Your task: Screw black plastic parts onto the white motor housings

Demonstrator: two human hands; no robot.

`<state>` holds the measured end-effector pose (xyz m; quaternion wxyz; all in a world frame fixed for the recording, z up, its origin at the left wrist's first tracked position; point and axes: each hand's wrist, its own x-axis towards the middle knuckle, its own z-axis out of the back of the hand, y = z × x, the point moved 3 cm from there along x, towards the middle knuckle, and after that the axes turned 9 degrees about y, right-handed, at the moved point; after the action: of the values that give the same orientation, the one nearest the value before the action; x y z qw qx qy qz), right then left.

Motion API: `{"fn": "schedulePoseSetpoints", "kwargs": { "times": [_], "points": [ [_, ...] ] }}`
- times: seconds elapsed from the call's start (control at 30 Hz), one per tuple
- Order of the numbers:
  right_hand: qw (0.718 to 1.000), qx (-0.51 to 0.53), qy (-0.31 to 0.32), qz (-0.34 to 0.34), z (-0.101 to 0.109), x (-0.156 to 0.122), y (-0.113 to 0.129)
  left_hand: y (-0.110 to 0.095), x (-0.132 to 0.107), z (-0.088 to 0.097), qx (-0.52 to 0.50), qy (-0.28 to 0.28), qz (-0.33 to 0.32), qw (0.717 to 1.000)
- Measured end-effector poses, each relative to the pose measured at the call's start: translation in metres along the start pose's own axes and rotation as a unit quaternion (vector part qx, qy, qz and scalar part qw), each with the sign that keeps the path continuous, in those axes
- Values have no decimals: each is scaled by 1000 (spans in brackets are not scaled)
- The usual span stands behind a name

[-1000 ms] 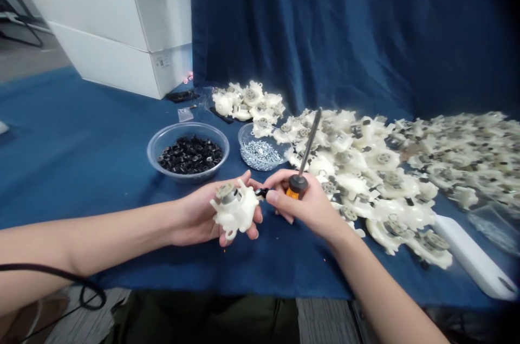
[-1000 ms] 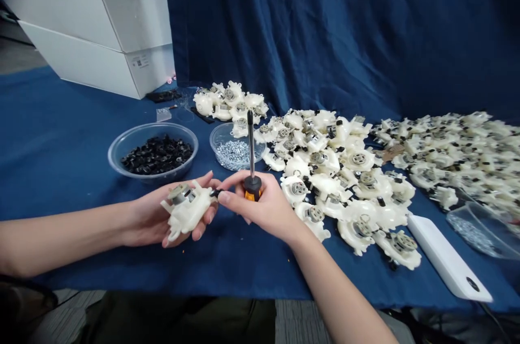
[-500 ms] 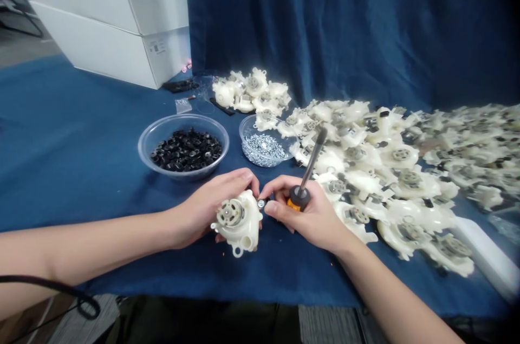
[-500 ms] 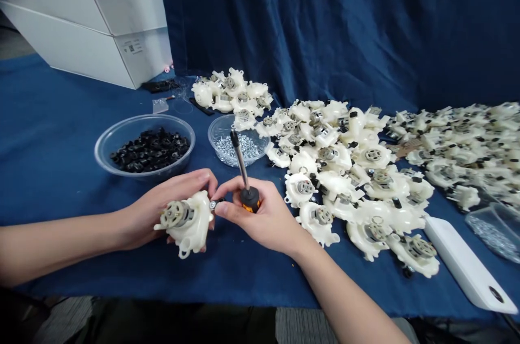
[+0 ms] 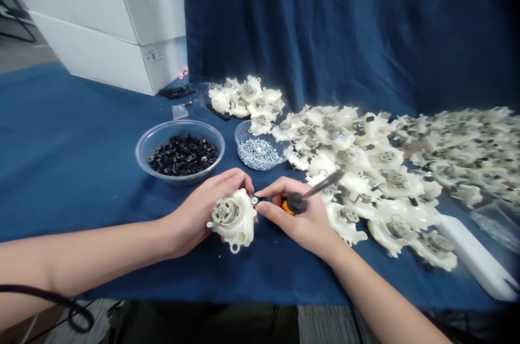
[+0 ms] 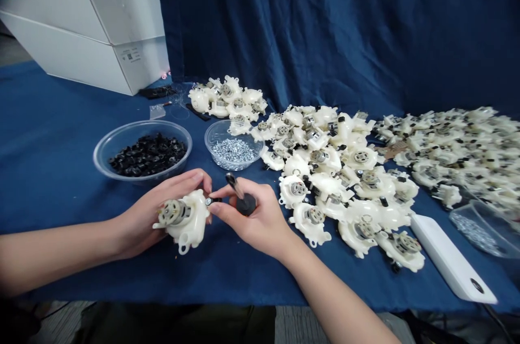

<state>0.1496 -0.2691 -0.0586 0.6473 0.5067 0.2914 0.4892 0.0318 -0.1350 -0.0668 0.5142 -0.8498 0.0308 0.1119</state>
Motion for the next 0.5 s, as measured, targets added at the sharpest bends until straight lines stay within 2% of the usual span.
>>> {"fn": "schedulePoseSetpoints", "kwargs": {
  "times": [0.27, 0.4, 0.5],
  "points": [
    [996, 68, 62, 8, 0, 9, -1, -4, -2, 1, 64, -36, 44, 996],
    [993, 89, 54, 52, 5, 13, 3, -2, -2, 6, 101, -32, 108, 988],
    [996, 68, 27, 42, 13, 8, 10, 3, 6, 17, 100, -23, 122, 987]
  ]
}}
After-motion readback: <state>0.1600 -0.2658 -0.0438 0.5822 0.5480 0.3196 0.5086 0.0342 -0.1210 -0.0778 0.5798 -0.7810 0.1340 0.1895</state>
